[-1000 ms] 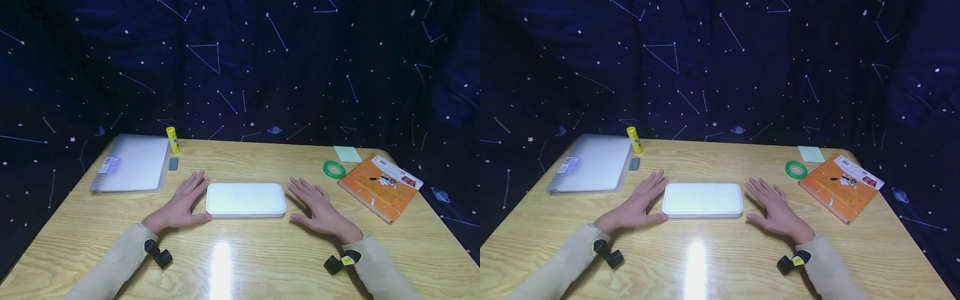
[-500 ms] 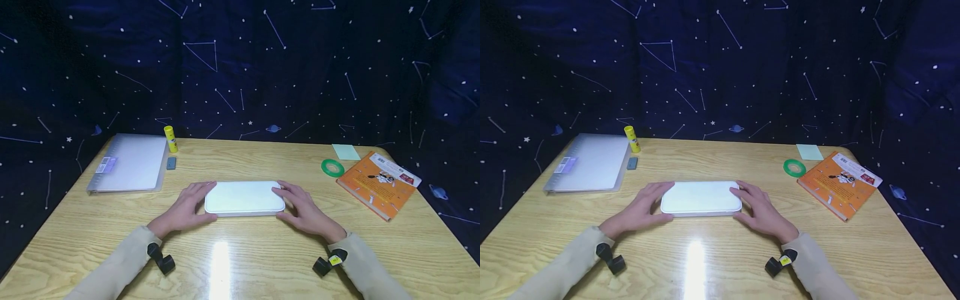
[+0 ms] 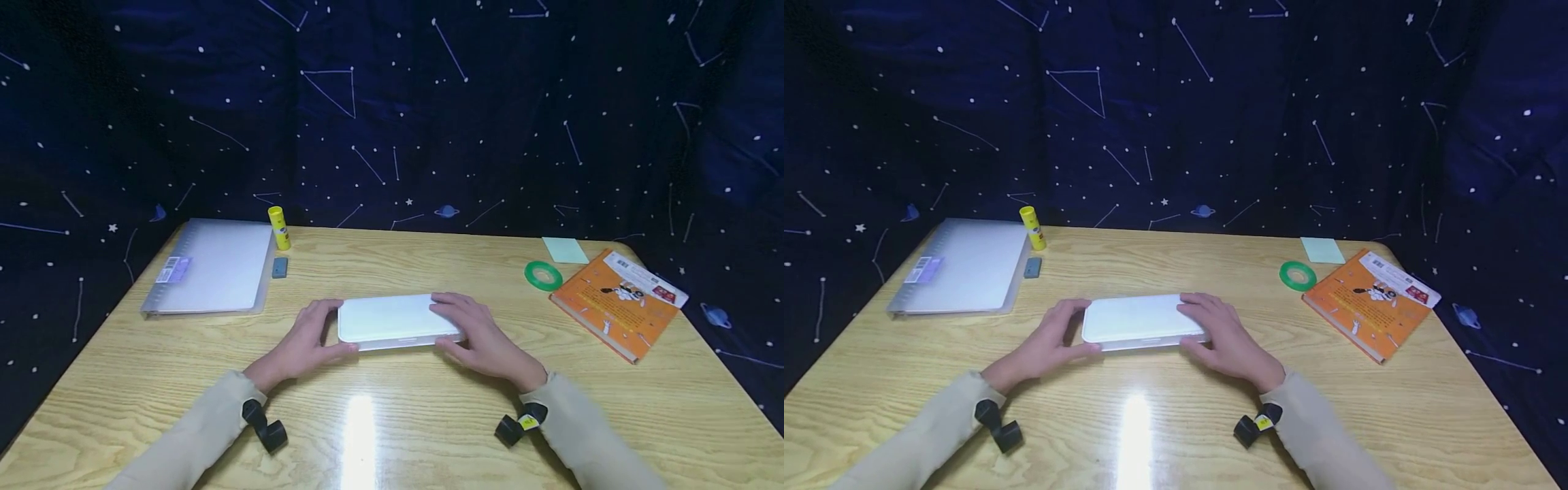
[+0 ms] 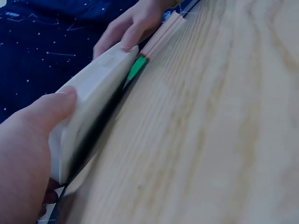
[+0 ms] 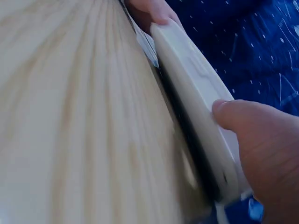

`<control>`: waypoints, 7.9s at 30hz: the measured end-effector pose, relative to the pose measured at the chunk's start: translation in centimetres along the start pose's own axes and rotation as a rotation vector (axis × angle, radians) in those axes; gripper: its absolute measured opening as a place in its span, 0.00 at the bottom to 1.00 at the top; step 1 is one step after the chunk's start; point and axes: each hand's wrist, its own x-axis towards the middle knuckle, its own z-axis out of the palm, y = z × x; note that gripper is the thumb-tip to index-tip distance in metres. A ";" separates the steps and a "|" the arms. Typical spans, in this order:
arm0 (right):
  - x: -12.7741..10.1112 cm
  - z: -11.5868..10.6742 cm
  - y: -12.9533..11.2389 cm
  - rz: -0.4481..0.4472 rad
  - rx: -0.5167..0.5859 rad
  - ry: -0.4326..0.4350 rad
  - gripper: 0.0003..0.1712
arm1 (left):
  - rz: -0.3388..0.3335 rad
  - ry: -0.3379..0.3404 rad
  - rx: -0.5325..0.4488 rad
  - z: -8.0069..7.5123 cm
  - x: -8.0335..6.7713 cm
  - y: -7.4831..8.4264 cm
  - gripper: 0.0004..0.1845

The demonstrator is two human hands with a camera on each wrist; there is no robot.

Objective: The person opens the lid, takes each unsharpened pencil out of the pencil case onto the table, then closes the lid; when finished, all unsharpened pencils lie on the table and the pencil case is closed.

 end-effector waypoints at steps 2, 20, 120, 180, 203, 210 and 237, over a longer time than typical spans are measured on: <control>0.9 0.0 -0.5 -0.049 -0.045 0.002 0.31 | -0.010 0.006 -0.003 0.0 0.0 0.3 0.45; 3.6 0.5 -2.8 -0.331 -0.347 0.141 0.32 | -0.090 0.140 -0.116 0.3 -0.2 1.2 0.37; 7.1 -0.6 -1.3 0.034 0.006 -0.238 0.06 | 0.005 0.053 -0.143 1.1 0.4 0.5 0.75; -7.8 -7.7 6.6 0.329 -0.184 -0.032 0.03 | -0.014 0.047 -0.148 1.2 0.4 1.0 0.76; -2.3 -6.3 7.2 0.272 -0.015 -0.012 0.03 | -0.022 0.040 -0.142 1.2 0.3 1.0 0.76; 2.2 -4.1 3.5 0.229 0.090 -0.149 0.03 | -0.022 0.040 -0.122 1.0 0.2 1.1 0.75; 6.3 0.3 -1.2 0.070 -0.015 -0.272 0.08 | -0.010 0.016 -0.072 1.1 0.2 1.2 0.71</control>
